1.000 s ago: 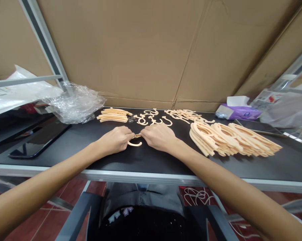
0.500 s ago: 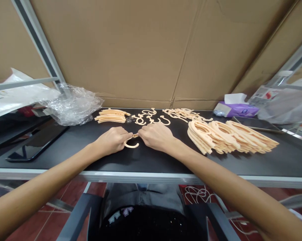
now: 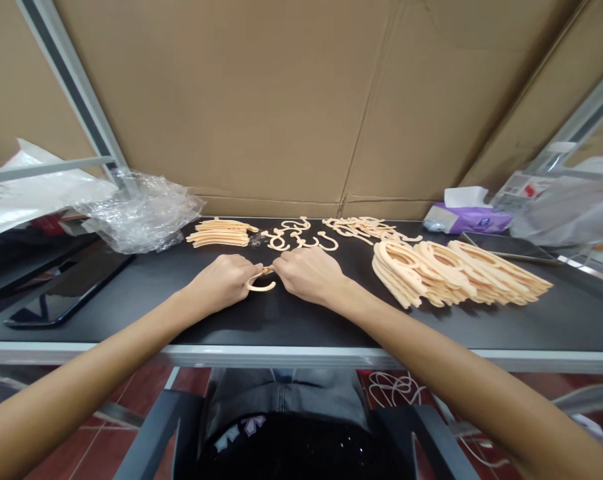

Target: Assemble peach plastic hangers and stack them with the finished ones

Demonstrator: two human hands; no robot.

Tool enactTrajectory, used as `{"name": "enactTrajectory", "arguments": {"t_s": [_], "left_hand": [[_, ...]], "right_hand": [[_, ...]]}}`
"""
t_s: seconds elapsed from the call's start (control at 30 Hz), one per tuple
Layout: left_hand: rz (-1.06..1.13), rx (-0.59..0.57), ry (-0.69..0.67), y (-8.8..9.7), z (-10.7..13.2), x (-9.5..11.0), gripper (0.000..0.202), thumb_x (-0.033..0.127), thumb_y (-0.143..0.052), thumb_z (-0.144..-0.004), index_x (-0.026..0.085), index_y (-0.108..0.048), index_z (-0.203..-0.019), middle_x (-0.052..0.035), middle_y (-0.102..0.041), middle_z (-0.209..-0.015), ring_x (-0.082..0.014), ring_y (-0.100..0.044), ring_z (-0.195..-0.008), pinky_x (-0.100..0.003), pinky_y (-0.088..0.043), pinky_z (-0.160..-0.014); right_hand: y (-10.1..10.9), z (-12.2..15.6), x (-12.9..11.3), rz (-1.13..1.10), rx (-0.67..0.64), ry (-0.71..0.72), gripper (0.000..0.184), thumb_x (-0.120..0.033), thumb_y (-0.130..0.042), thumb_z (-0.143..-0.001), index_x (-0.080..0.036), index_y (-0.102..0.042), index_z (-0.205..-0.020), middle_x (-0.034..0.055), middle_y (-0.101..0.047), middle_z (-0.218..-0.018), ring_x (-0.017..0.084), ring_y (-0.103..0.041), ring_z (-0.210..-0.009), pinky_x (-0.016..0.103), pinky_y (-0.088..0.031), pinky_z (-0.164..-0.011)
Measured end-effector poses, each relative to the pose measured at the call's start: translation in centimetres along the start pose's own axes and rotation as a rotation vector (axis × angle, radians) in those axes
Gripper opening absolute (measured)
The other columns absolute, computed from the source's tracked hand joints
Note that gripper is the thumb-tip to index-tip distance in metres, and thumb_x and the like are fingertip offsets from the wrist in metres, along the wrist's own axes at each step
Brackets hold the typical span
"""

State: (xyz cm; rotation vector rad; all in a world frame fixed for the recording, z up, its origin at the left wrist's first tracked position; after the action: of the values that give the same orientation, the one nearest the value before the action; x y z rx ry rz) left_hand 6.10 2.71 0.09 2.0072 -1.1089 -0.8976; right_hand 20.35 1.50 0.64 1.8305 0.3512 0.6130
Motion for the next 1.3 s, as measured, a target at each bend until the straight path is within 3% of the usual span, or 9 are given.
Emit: {"name": "enactTrajectory", "arguments": {"t_s": [0.13, 0.37, 0.5, 0.63, 0.83, 0.97, 1.17, 1.3], "left_hand": [[-0.093, -0.062, 0.044, -0.5, -0.1, 0.1, 0.027, 0.009, -0.044, -0.090, 0.013, -0.066, -0.077, -0.0058, -0.062, -0.061, -0.0166, -0.058, -0.056, -0.027, -0.044, -0.055], [-0.161, -0.061, 0.097, -0.8, -0.2, -0.2, 0.029, 0.013, -0.050, -0.090, 0.014, -0.069, -0.069, -0.0059, -0.064, -0.059, -0.0162, -0.059, -0.054, -0.026, -0.039, -0.052], [-0.012, 0.011, 0.166, -0.5, 0.2, -1.1, 0.029, 0.018, -0.052, -0.092, 0.014, -0.072, -0.071, -0.0065, -0.070, -0.064, -0.0166, -0.064, -0.058, -0.026, -0.044, -0.056], [0.239, 0.119, 0.216, 0.1, 0.6, -1.9, 0.021, 0.024, -0.060, -0.093, 0.015, -0.077, -0.084, -0.0047, -0.076, -0.074, -0.0146, -0.069, -0.065, -0.023, -0.050, -0.063], [0.545, 0.163, 0.475, -0.1, 0.9, -3.3, 0.018, 0.034, -0.073, -0.083, 0.018, -0.080, -0.087, -0.0039, -0.080, -0.086, -0.0186, -0.073, -0.074, -0.027, -0.057, -0.070], [0.753, 0.171, 0.618, -0.2, 0.6, -3.5, 0.023, 0.038, -0.077, -0.078, 0.017, -0.080, -0.085, -0.0049, -0.079, -0.084, -0.0184, -0.071, -0.066, -0.028, -0.058, -0.062], [0.807, 0.152, 0.685, -0.5, 0.6, -3.4, 0.021, 0.037, -0.078, -0.074, 0.016, -0.079, -0.074, -0.0032, -0.075, -0.068, -0.0161, -0.066, -0.058, -0.025, -0.053, -0.055], [0.819, 0.122, 0.700, -0.8, 0.7, -3.3, 0.021, 0.037, -0.079, -0.073, 0.016, -0.079, -0.077, -0.0034, -0.075, -0.068, -0.0160, -0.067, -0.059, -0.025, -0.053, -0.056]], "right_hand": [[-0.2, -0.1, 0.1, -0.023, -0.015, -0.036, 0.036, -0.025, -0.037, -0.102, -0.014, -0.072, -0.101, 0.0148, -0.075, -0.100, 0.025, -0.072, -0.089, 0.030, -0.045, -0.068], [-0.2, 0.0, 0.0, -0.023, 0.008, -0.041, 0.037, -0.024, -0.036, -0.102, -0.014, -0.072, -0.099, 0.0145, -0.076, -0.099, 0.026, -0.072, -0.090, 0.030, -0.043, -0.067], [0.0, 0.1, 0.0, -0.048, 0.019, -0.040, 0.039, -0.031, -0.037, -0.103, -0.015, -0.072, -0.096, 0.0129, -0.076, -0.098, 0.025, -0.071, -0.087, 0.030, -0.040, -0.066], [0.1, 0.1, 0.3, -0.115, 0.022, -0.025, 0.029, -0.033, -0.047, -0.099, -0.017, -0.071, -0.103, 0.0096, -0.075, -0.101, 0.022, -0.069, -0.087, 0.029, -0.035, -0.065], [0.1, 0.2, 0.5, -0.175, 0.072, -0.009, 0.028, -0.030, -0.045, -0.101, -0.019, -0.071, -0.100, 0.0063, -0.076, -0.098, 0.018, -0.067, -0.081, 0.030, -0.027, -0.062], [0.2, 0.0, 0.7, -0.190, 0.161, -0.014, 0.028, -0.031, -0.046, -0.101, -0.019, -0.072, -0.098, 0.0065, -0.075, -0.093, 0.018, -0.063, -0.080, 0.031, -0.027, -0.064], [-0.1, -0.2, 1.0, -0.167, 0.364, 0.060, 0.028, -0.028, -0.048, -0.102, -0.017, -0.074, -0.102, 0.0102, -0.068, -0.099, 0.022, -0.052, -0.097, 0.036, -0.032, -0.084], [-0.4, -0.2, 1.2, -0.172, 0.387, 0.084, 0.027, -0.029, -0.051, -0.101, -0.018, -0.075, -0.103, 0.0109, -0.063, -0.101, 0.023, -0.049, -0.098, 0.037, -0.033, -0.085]]}}
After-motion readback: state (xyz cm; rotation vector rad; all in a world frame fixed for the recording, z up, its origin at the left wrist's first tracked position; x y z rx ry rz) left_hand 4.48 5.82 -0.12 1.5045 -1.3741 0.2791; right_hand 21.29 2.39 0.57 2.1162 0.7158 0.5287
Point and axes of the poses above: each hand's wrist, its own z-axis away from the middle knuckle, its own y-axis out of the back of the hand, x = y × z, the point moved 5 cm from there along -z, towards the middle knuckle
